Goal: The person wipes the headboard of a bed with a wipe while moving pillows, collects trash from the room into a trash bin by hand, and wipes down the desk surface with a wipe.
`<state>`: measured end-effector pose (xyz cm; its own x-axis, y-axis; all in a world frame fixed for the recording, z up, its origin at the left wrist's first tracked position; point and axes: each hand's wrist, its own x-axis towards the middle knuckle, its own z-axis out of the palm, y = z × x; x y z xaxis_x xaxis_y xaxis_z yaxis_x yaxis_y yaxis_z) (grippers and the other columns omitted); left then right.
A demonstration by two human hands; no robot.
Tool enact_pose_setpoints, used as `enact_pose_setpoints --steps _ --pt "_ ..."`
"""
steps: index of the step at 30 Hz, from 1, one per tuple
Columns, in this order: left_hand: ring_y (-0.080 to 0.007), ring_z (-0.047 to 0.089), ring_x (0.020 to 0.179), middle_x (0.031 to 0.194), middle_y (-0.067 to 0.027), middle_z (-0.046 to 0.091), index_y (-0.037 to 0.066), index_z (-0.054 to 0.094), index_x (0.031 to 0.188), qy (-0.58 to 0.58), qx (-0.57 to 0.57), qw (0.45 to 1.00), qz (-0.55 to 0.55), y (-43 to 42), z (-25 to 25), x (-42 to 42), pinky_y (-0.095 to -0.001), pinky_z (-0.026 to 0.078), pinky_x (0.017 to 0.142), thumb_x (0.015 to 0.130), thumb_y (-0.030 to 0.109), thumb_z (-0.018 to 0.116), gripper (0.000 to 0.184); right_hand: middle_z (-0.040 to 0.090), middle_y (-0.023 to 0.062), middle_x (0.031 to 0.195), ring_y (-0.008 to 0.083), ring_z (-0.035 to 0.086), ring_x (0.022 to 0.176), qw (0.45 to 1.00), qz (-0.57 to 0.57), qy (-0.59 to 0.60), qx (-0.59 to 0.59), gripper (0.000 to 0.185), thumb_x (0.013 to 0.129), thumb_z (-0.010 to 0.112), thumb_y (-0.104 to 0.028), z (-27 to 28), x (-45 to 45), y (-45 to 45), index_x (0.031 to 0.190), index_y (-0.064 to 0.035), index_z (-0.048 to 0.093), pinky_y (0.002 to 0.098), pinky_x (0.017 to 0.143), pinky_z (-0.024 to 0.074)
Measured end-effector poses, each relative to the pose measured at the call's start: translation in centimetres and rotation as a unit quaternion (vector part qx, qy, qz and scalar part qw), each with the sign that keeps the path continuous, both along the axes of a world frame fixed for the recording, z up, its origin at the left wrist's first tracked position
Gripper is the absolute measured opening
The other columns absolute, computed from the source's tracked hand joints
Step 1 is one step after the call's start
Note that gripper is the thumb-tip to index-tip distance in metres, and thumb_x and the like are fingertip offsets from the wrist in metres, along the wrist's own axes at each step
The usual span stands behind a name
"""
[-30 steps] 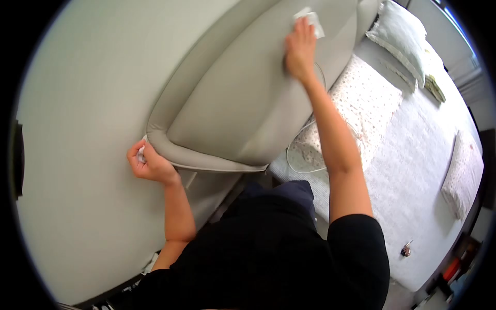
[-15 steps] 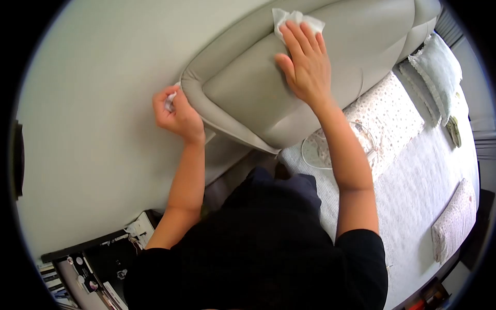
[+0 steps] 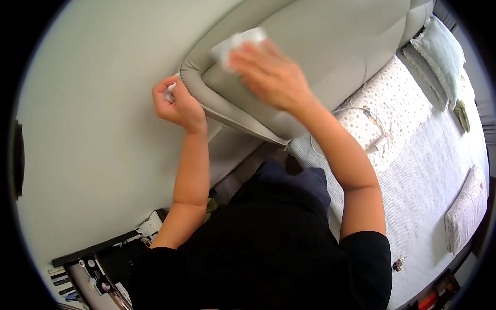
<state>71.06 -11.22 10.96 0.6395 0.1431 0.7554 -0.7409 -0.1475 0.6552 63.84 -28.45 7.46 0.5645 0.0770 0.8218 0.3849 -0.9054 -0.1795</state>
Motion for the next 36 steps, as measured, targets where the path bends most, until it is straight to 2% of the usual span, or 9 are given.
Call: enact_pose_setpoints --steps 2,10,13,16,20,22,25,31,36 --pt "-0.0063 0.037 0.055 0.074 -0.0011 0.051 0.002 0.054 0.077 0.007 -0.008 1.0 -0.007 0.0 0.0 0.0 -0.0216 0.028 0.045 0.074 -0.007 0.045 0.012 0.056 0.0015 0.12 0.0242 0.048 0.117 0.994 -0.106 -0.02 0.029 0.031 0.078 0.061 -0.012 -0.3 0.0 -2.0 0.109 -0.0111 0.059 0.0402 0.099 0.0362" --pt "-0.0075 0.038 0.059 0.074 -0.0007 0.049 0.002 0.053 0.076 -0.033 -0.035 0.999 -0.012 -0.5 -0.2 0.1 -0.0206 0.03 0.049 0.074 -0.008 0.046 0.012 0.056 0.0064 0.119 0.0208 0.052 0.113 0.999 -0.012 -0.006 0.032 0.03 0.075 0.056 -0.002 0.7 -0.9 5.3 0.104 -0.0069 0.06 0.0351 0.094 0.0432" --pt "-0.0076 0.039 0.06 0.073 -0.0004 0.048 0.002 0.053 0.076 -0.026 -0.028 0.999 -0.027 -0.2 -0.3 0.3 -0.0209 0.031 0.049 0.074 -0.007 0.047 0.011 0.056 0.0066 0.12 0.0219 0.053 0.112 0.989 -0.11 -0.066 0.076 0.032 0.076 0.054 0.002 -2.9 -1.8 2.2 0.107 -0.0063 0.059 0.0353 0.092 0.0446" --pt "-0.0082 0.041 0.061 0.074 -0.0007 0.05 0.002 0.053 0.078 0.023 -0.037 0.998 -0.055 -0.1 0.1 -0.3 -0.0212 0.033 0.051 0.075 -0.005 0.049 0.009 0.055 0.0076 0.12 0.0239 0.054 0.111 0.918 -0.048 -0.014 0.394 0.037 0.076 0.052 0.007 -2.9 -3.7 3.8 0.11 -0.0048 0.058 0.0356 0.091 0.0454" --pt "-0.0095 0.042 0.064 0.075 -0.0016 0.05 0.002 0.053 0.078 0.16 -0.105 0.968 -0.161 0.8 1.1 -0.9 -0.0226 0.034 0.056 0.076 -0.002 0.05 0.006 0.054 0.0152 0.12 0.0314 0.052 0.111 0.943 -0.011 -0.014 0.332 0.038 0.078 0.048 0.011 0.5 -1.9 11.5 0.113 -0.0002 0.056 0.0356 0.093 0.0424" --pt "-0.0104 0.042 0.066 0.074 -0.0023 0.05 0.002 0.053 0.078 0.113 -0.091 0.969 -0.199 2.5 0.5 -0.2 -0.0241 0.035 0.058 0.076 -0.001 0.049 0.005 0.051 0.0183 0.12 0.0346 0.05 0.11 0.947 -0.055 -0.062 0.311 0.044 0.074 0.054 0.006 -1.1 -0.7 13.3 0.117 -0.0016 0.052 0.0398 0.093 0.0415" --pt "-0.0133 0.041 0.065 0.073 -0.0042 0.048 0.003 0.052 0.076 -0.014 -0.038 0.972 -0.23 5.4 0.3 0.3 -0.0257 0.034 0.058 0.072 -0.002 0.047 0.008 0.051 0.0189 0.12 0.0356 0.05 0.11 0.919 -0.1 0.015 0.381 0.046 0.074 0.056 0.004 -3.1 -3.0 14.9 0.119 0.0017 0.049 0.0404 0.094 0.0399" --pt "-0.0119 0.037 0.059 0.066 -0.0011 0.043 0.004 0.048 0.069 -0.145 -0.003 0.968 -0.204 6.0 1.2 -0.1 -0.0241 0.029 0.051 0.071 -0.002 0.047 0.007 0.029 0.0299 0.134 0.0447 0.034 0.122 0.882 -0.135 0.172 0.417 0.074 0.072 0.063 -0.007 -9.5 -6.4 17.4 0.132 0.0078 0.023 0.042 0.1 0.0333" --pt "-0.0133 0.041 0.062 0.072 -0.0024 0.047 0.004 0.051 0.075 -0.274 0.077 0.947 -0.146 3.8 2.5 0.9 -0.025 0.032 0.056 0.071 -0.001 0.049 0.007 0.033 0.029 0.128 0.0445 0.033 0.122 0.897 -0.131 0.063 0.418 0.08 0.065 0.066 -0.005 -2.1 -4.2 17.9 0.131 0.0092 0.023 0.0468 0.103 0.028"
